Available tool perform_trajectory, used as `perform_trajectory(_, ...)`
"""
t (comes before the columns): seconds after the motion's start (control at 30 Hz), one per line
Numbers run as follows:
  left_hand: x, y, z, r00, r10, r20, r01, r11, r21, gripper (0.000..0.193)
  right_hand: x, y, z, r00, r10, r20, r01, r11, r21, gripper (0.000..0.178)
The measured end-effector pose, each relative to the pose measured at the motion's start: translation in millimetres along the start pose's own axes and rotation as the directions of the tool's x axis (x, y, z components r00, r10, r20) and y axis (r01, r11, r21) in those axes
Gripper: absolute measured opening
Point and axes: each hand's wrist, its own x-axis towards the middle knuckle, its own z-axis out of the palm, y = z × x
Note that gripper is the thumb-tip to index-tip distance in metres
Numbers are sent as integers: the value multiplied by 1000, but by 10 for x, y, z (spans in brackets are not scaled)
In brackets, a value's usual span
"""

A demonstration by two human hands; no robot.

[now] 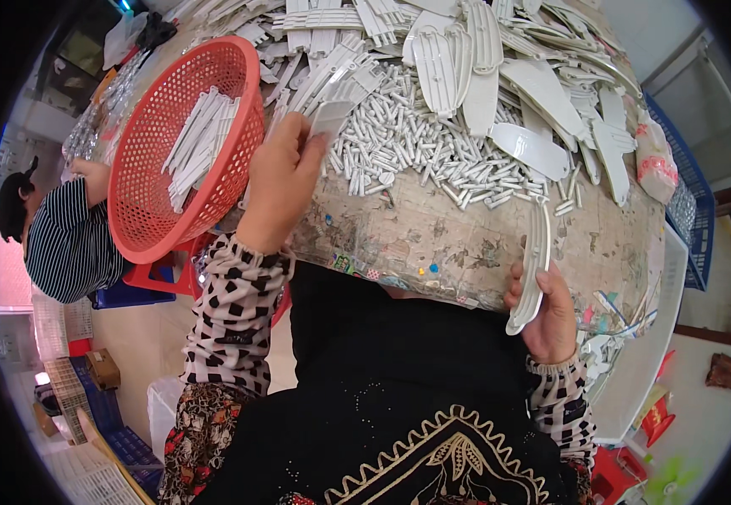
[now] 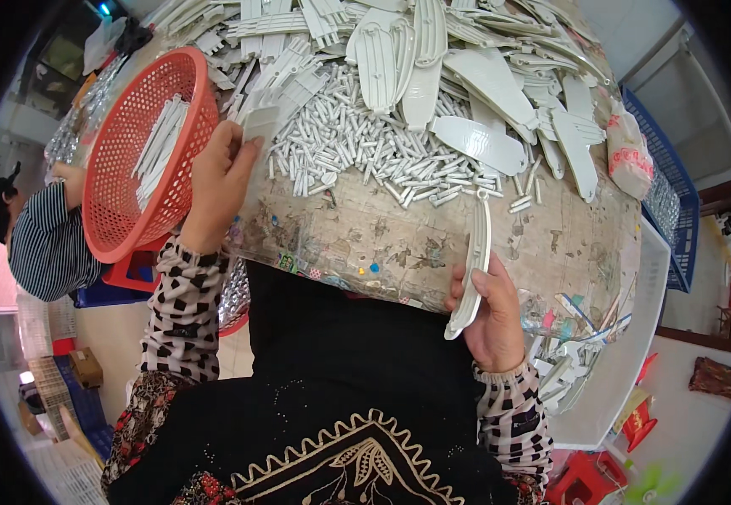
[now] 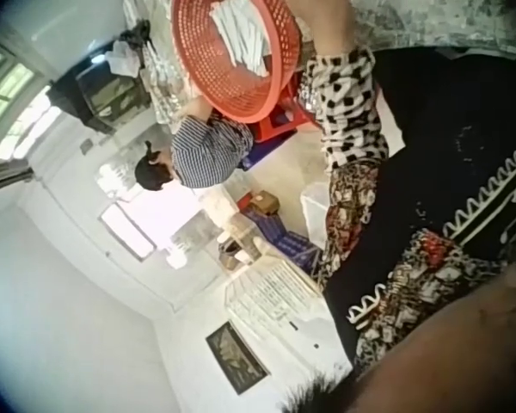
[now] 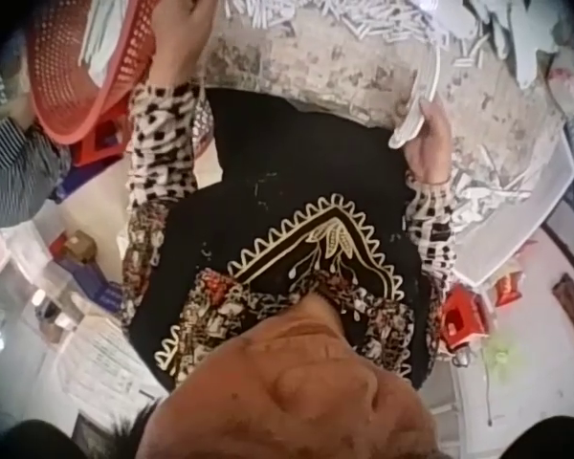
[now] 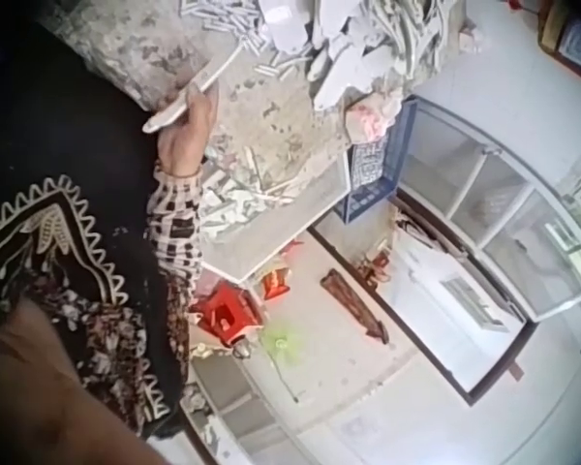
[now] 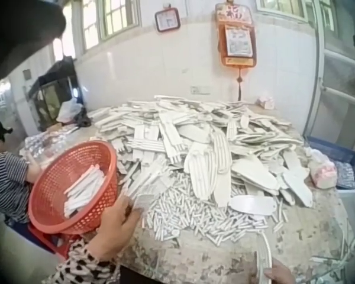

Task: Manually folding and assembling white plastic components into final shapes on a factory table.

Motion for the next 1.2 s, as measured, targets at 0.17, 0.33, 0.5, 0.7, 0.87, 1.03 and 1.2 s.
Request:
perform_trajectory(0.17, -224, 271, 45, 953, 113, 280, 40, 873, -485, 15, 8, -304, 434, 960, -62, 274, 112, 979, -171, 71)
perform_trajectory(0.33, -370, 574, 256, 686, 281, 671, 222, 798, -561, 19, 56, -259, 712, 906, -135, 401, 238, 946, -221, 74)
perform_trajectory(0.5, -463, 627, 363, 886, 156, 437, 135, 815, -564, 23, 14, -394, 528, 943, -176, 282, 255, 927, -274, 80)
perform_trajectory(0.7, -701, 569, 414, 776, -317, 545, 614, 186, -767, 33, -78, -402, 407, 819, -537, 201, 574, 757, -313, 94)
perform_trajectory(0.87, -595, 865, 632, 568, -135, 812, 704, -431, -565, 35, -137, -148, 445, 765, -525, 372, 638, 695, -331, 87)
perform_trajectory(1.03, -314, 578, 806, 708, -232, 667, 448, -582, -678, 32, -241, -278, 385, 805, -320, 500, 500, 819, -282, 79)
perform_trajectory(1.2, -309, 683, 796, 730, 99, 677, 589, -594, -548, 41, -270, -259, 93, 915, -260, 308, 333, 918, -214, 60)
